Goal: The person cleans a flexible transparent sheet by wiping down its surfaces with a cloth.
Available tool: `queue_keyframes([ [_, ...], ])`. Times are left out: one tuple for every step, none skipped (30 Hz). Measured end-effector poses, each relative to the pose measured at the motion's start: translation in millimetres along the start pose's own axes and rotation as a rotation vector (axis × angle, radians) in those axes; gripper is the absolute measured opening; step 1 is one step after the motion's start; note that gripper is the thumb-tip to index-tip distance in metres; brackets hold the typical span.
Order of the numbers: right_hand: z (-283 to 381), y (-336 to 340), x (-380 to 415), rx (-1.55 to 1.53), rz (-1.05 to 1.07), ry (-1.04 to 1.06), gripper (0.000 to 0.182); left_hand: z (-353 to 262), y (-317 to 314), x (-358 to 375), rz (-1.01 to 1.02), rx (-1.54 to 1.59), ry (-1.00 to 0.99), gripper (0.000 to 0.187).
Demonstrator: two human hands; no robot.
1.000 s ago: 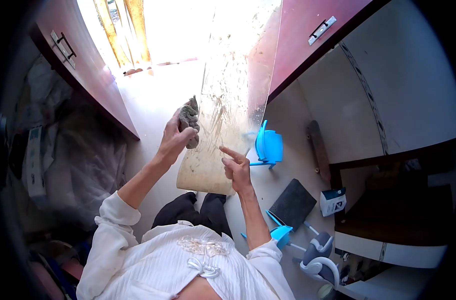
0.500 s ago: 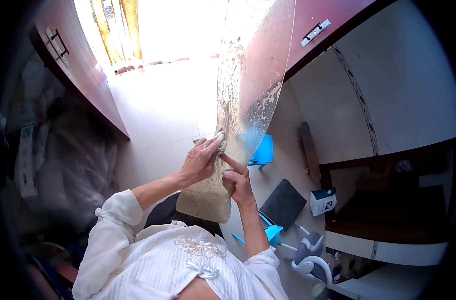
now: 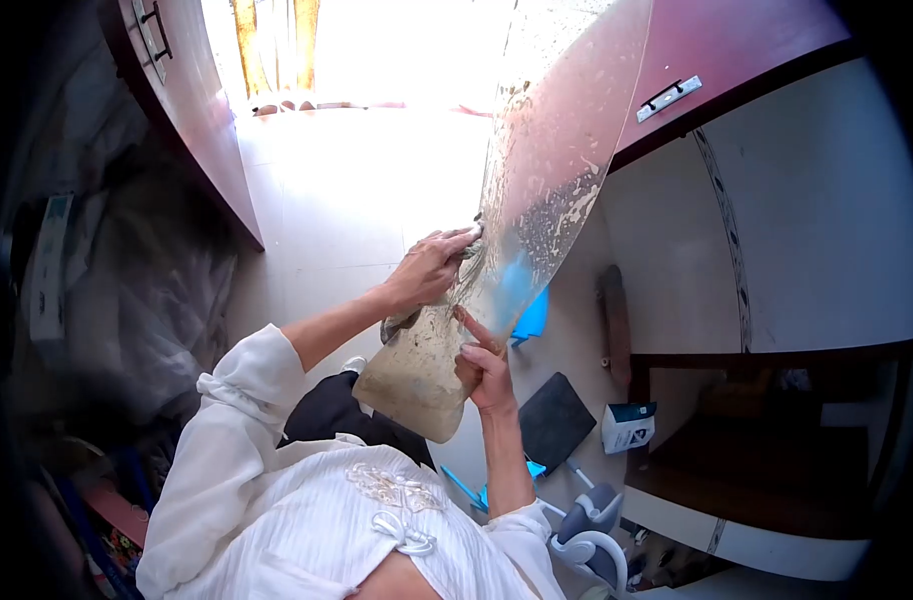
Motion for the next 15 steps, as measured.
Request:
queue_keyframes([
  [1, 2, 0, 0.029, -0.022, 0.027, 0.056, 3, 10, -8, 0.075, 0.067, 0.084, 0.042],
  [3, 6, -1, 0.053, -0.044, 0.054, 0.056, 7, 23, -16, 0.154, 0.131, 0.167, 0.042],
  [4, 10, -4, 0.046, -0.045, 0.063, 0.056, -10, 49, -35, 0.305, 0.14, 0.527, 0.041],
  [6, 17, -7, 0.07, -0.074, 0.103, 0.055, -1, 54, -41, 0.131, 0.286, 0.512, 0.036],
  [7, 24, -10, 0.09, -0.105, 0.143, 0.053, 2, 62, -55, 0.057, 0.544, 0.61, 0.027],
  [8, 27, -13, 0.079, -0.111, 0.146, 0.053, -22, 81, -73, 0.065, 0.708, 0.694, 0.02],
  [9, 30, -16, 0.055, -0.118, 0.147, 0.051, -38, 91, -89, 0.044, 0.784, 0.66, 0.018],
  [8, 31, -21, 0.032, -0.119, 0.151, 0.05, -62, 102, -104, 0.062, 0.833, 0.612, 0.019],
  [4, 33, -25, 0.013, -0.105, 0.152, 0.048, -79, 109, -118, 0.118, 0.894, 0.567, 0.021],
  [3, 36, -29, 0.006, -0.098, 0.156, 0.048, -110, 111, -129, 0.098, 0.92, 0.57, 0.021],
  [0, 37, -32, -0.008, -0.102, 0.16, 0.048, -138, 113, -140, 0.093, 0.961, 0.573, 0.022],
  [-1, 33, -32, -0.018, -0.097, 0.165, 0.047, -162, 114, -148, 0.092, 0.986, 0.507, 0.024],
  [0, 28, -31, -0.028, -0.093, 0.17, 0.047, -178, 116, -160, 0.171, 0.983, 0.362, 0.027],
  [2, 24, -27, -0.024, -0.058, 0.133, 0.048, -196, 110, -169, 0.068, 0.919, 0.358, 0.038],
  [4, 22, -24, -0.021, -0.024, 0.097, 0.048, -210, 100, -178, 0.005, 0.988, 0.339, 0.034],
])
Point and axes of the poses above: each hand's wrist, its own x-axis away from the middle knuckle, its own y-axis out of the back of the hand, z = x × y, the point moved 1 cm from there along -x, towards the middle knuckle, and after that the axes turned 12 degrees about -z, right-handed, at the moved point
